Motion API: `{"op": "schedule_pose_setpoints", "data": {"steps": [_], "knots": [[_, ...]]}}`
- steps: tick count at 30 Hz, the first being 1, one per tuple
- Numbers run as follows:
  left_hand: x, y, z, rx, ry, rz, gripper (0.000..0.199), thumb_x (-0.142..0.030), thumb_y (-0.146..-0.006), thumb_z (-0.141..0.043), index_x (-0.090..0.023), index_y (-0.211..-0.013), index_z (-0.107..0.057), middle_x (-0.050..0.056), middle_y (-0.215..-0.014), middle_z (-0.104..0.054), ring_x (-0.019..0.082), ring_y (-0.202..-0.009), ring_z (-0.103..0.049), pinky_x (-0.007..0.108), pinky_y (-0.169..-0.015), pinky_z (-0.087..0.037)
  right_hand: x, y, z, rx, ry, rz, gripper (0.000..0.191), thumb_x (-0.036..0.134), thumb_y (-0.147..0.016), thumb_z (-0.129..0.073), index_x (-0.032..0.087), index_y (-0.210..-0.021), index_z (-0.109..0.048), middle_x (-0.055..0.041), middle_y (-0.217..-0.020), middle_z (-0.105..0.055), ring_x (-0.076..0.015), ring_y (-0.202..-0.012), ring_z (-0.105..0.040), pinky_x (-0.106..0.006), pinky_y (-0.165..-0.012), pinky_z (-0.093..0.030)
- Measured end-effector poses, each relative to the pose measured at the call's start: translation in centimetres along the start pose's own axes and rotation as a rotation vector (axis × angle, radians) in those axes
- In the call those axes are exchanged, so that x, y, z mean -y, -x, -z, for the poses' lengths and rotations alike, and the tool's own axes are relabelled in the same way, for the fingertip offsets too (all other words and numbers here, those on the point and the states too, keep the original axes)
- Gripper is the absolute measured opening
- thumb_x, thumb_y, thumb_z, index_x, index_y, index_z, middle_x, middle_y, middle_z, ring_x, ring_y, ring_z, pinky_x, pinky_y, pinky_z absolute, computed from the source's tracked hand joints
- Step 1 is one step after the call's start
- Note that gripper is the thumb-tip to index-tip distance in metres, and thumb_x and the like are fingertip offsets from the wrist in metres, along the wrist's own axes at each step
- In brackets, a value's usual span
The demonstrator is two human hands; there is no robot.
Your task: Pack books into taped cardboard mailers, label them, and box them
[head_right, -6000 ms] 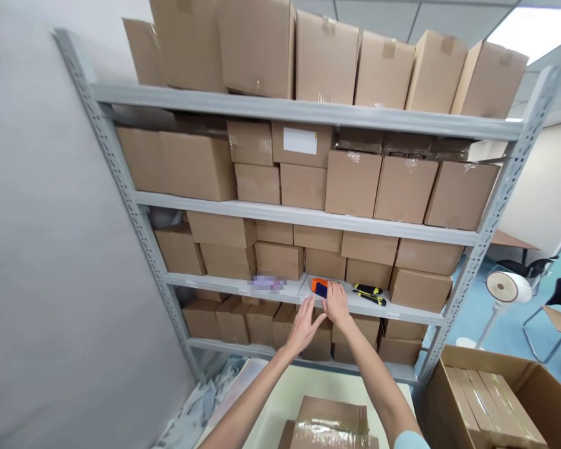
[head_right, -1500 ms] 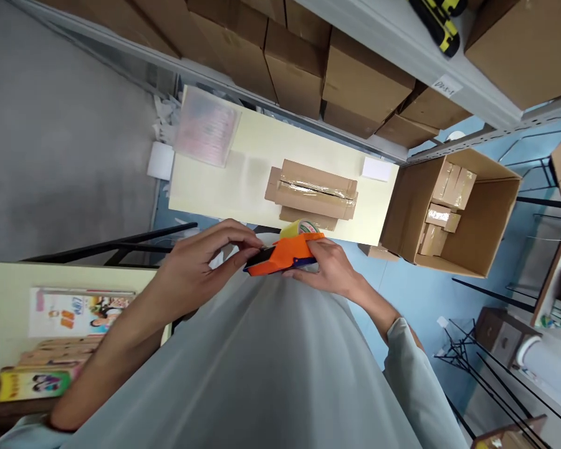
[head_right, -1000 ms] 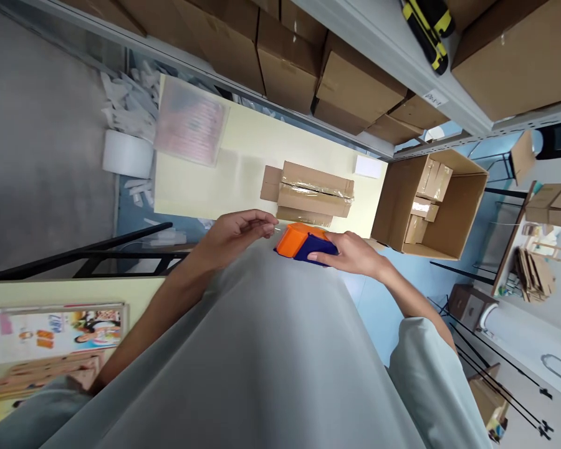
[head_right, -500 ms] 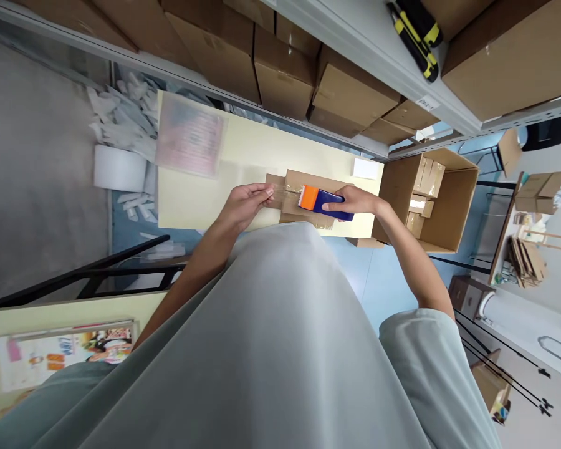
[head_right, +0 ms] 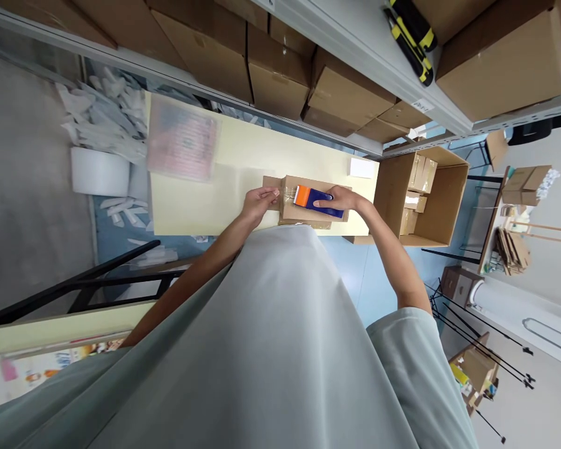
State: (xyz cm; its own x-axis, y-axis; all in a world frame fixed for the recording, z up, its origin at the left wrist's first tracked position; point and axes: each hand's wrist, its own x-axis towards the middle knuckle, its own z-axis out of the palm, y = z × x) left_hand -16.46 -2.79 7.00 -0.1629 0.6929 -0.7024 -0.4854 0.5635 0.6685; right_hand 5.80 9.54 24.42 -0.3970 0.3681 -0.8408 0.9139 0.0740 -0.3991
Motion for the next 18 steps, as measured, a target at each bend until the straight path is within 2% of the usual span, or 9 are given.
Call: {"op": "schedule_pose_setpoints", "data": {"steps": [4, 8, 10, 13, 15, 18], "knots": [[1.2, 0.0, -0.6, 0.012, -0.02, 0.074, 0.032, -0.03, -0.071, -0.092, -0.012, -0.094, -0.077, 0.006, -0.081, -0.075, 0.015, -0.074, -0.064, 0.033, -0.08, -0.056, -0.2, -0.1, -0.2, -0.004, 0.0, 0.001, 0.076, 0.092, -0.076, -0.068, 0.017, -0.089, -0.074, -0.005, -0.084, -0.074, -0.0188, -0.077, -0.064, -0.027, -0.072, -0.046], [2.2, 1.0, -0.2, -0.069, -0.119, 0.121, 0.037, -0.027, -0.071, -0.09, -0.012, -0.102, -0.075, 0.011, -0.095, -0.077, 0.022, -0.087, -0.07, 0.036, -0.083, -0.057, -0.5, -0.4, -0.5, 0.001, 0.014, -0.025, 0.072, 0.088, -0.077, -0.073, 0.016, -0.082, -0.072, -0.0036, -0.077, -0.071, -0.0163, -0.07, -0.061, -0.027, -0.066, -0.044], [2.2, 1.9, 0.3, -0.121, -0.191, 0.051, 0.034, -0.03, -0.076, -0.085, -0.014, -0.104, -0.074, 0.012, -0.102, -0.078, 0.024, -0.096, -0.071, 0.035, -0.086, -0.057, -0.5, -0.5, -0.7, 0.002, 0.013, -0.021, 0.069, 0.086, -0.078, -0.075, 0.017, -0.079, -0.071, -0.0024, -0.074, -0.069, -0.0154, -0.066, -0.06, -0.027, -0.064, -0.044], [1.5, 3.6, 0.2, -0.096, -0.292, -0.185, 0.025, -0.04, -0.09, -0.071, -0.018, -0.102, -0.076, 0.01, -0.107, -0.079, 0.025, -0.102, -0.072, 0.033, -0.09, -0.055, -0.6, -0.5, -0.8, 0.006, 0.006, 0.007, 0.066, 0.083, -0.08, -0.075, 0.017, -0.077, -0.07, -0.002, -0.072, -0.07, -0.0157, -0.065, -0.061, -0.027, -0.063, -0.044], [0.8, 4.6, -0.8, -0.054, -0.425, -0.297, 0.026, -0.043, -0.096, -0.066, -0.02, -0.093, -0.076, 0.009, -0.1, -0.079, 0.027, -0.101, -0.072, 0.033, -0.088, -0.051, -0.7, -0.5, -0.9, 0.011, -0.01, 0.033, 0.065, 0.082, -0.082, -0.074, 0.018, -0.077, -0.069, -0.0029, -0.072, -0.072, -0.0165, -0.066, -0.063, -0.027, -0.064, -0.046], [0.2, 5.3, -3.1, -0.072, -0.66, -0.341, 0.034, -0.045, -0.1, -0.062, -0.022, -0.076, -0.068, 0.009, -0.082, -0.073, 0.029, -0.092, -0.069, 0.034, -0.081, -0.044, -1.0, -0.3, -1.0, 0.022, -0.025, 0.077, 0.064, 0.081, -0.085, -0.072, 0.018, -0.074, -0.068, -0.0039, -0.071, -0.074, -0.0169, -0.065, -0.063, -0.028, -0.065, -0.047]]}}
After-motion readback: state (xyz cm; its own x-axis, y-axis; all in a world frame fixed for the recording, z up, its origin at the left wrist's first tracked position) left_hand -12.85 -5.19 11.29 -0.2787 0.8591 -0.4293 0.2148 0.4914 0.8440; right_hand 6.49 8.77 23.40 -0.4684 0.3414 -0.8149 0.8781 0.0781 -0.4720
